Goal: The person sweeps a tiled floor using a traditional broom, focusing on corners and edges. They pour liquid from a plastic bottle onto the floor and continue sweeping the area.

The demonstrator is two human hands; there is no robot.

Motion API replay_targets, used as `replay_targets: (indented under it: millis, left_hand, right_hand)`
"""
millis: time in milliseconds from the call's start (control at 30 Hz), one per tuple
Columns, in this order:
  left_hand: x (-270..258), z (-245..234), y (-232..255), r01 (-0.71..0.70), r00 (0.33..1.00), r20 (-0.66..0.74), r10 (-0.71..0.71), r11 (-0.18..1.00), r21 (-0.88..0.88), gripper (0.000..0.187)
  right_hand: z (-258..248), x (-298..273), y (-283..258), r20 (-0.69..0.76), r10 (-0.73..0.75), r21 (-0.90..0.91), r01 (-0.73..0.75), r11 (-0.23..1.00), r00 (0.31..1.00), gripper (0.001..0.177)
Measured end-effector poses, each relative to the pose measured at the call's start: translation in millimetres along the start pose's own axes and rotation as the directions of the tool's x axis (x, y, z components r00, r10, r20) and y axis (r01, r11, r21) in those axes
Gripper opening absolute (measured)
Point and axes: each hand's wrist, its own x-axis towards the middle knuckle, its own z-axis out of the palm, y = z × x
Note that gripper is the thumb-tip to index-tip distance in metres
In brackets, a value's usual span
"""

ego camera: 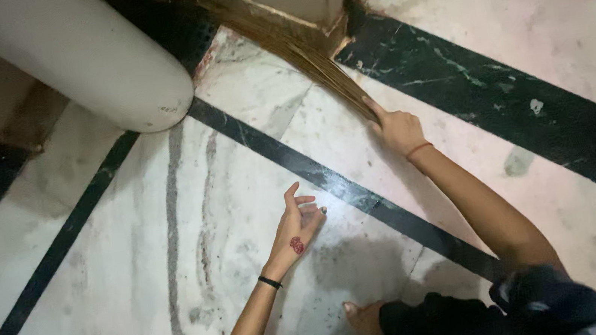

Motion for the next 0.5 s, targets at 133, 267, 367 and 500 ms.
replay_targets:
  millis: [133, 267, 367, 500]
  left_hand:
    - [1.1, -3.3, -6.0, -0.02, 0.999, -0.027, 0.02, 1.0, -0.019, 0.083]
    - [1.0, -2.9, -18.9, -0.007, 0.999, -0.033, 0.005, 0.999, -0.039, 0.082]
    - [0.7, -1.9, -23.7, -0.018, 0.999, -0.034, 0.018, 1.0, -0.004, 0.083]
    - [0.3, -4.7, -16.8, -0.039, 0.998, -0.052, 0.037, 0.999, -0.033, 0.085]
  right_hand:
    - [27.5, -54.7, -36.5, 0.024, -0.219, 0.114, 0.215, 0.97, 0.975, 0.059]
    - [0.2, -102.4, -24.4, 0.325, -0.032, -0.004, 0.035, 0.999, 0.945, 0.071]
    - [-21.0, -92.3, 11.3, 0.236, 0.123, 0.004, -0.127, 0.992, 0.964, 0.066]
    - [13.2, -141.8, 5.3, 0.076, -0.055, 0.135, 0.044, 0.99, 0.996, 0.066]
